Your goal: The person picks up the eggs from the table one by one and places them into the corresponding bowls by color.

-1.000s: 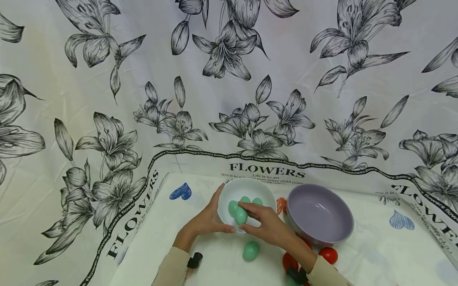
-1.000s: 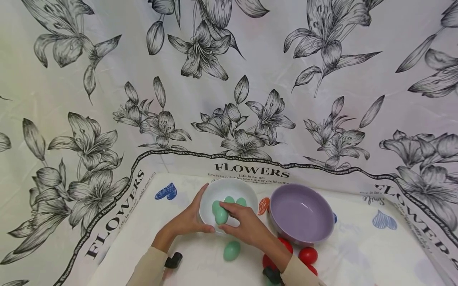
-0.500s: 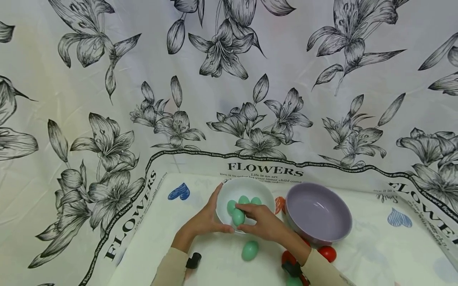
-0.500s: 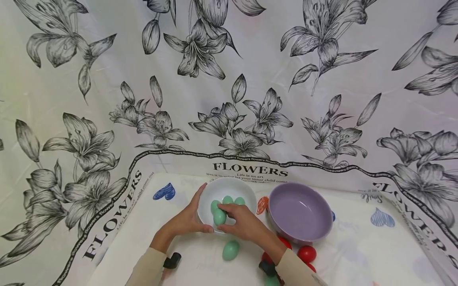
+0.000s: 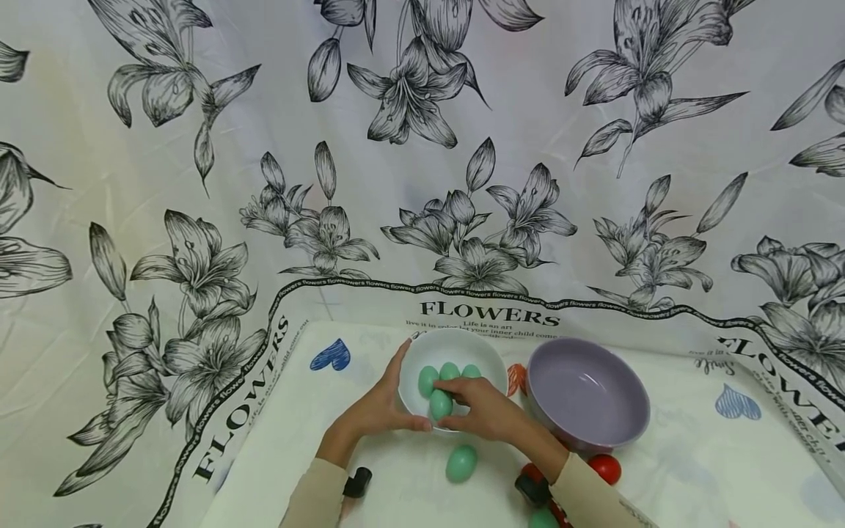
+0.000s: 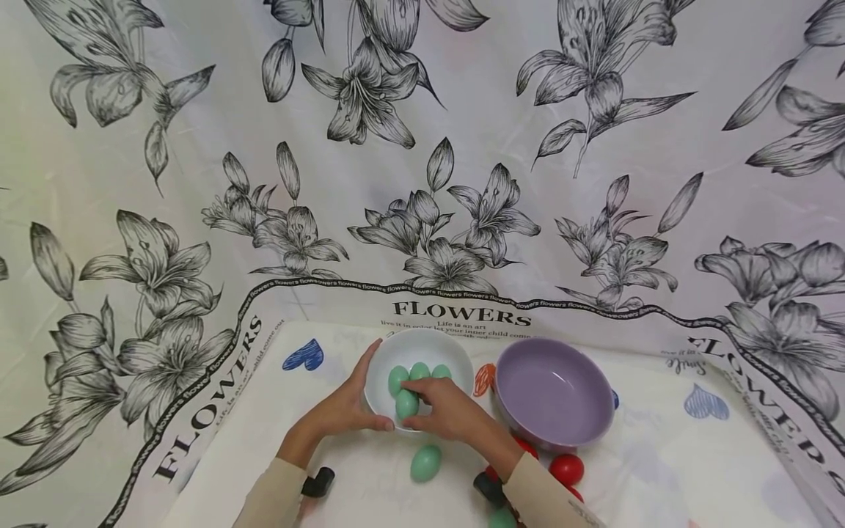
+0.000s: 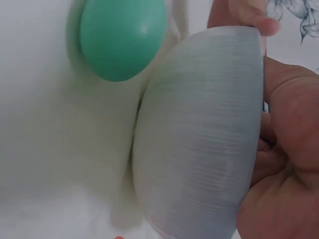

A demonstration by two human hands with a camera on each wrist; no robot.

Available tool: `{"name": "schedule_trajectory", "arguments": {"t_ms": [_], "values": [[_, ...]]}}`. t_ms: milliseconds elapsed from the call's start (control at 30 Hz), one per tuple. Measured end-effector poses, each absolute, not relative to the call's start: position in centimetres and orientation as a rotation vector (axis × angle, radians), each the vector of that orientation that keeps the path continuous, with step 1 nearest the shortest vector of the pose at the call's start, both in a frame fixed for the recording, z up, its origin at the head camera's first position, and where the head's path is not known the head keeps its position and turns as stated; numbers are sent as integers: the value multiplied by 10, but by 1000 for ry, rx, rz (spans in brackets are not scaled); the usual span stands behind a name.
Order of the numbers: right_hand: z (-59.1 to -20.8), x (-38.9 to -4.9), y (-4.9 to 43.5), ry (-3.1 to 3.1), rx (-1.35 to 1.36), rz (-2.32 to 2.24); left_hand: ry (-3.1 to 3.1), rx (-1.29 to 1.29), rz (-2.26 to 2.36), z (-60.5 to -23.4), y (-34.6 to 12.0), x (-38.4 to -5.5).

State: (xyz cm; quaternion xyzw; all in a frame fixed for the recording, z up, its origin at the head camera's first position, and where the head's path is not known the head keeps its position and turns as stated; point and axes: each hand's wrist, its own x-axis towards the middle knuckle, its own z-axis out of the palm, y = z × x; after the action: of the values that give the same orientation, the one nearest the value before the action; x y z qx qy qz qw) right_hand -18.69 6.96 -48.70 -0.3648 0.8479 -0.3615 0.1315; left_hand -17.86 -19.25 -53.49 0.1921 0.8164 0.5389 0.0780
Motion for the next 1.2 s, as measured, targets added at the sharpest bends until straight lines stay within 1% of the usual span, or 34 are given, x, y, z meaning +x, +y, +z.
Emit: {"name": "schedule_trajectory", "arguments": {"t_ms": [533, 833, 1200], "values": [[-477, -196, 60, 2484, -1027, -830, 2440, 566, 1607, -529, -192, -180], [-481, -197, 56, 2497, -1073, -767, 2426, 593, 1631, -531, -193, -178], [-473, -192, 58, 2536, -1019, -741, 2425, 564, 1612, -530, -192, -178]]}}
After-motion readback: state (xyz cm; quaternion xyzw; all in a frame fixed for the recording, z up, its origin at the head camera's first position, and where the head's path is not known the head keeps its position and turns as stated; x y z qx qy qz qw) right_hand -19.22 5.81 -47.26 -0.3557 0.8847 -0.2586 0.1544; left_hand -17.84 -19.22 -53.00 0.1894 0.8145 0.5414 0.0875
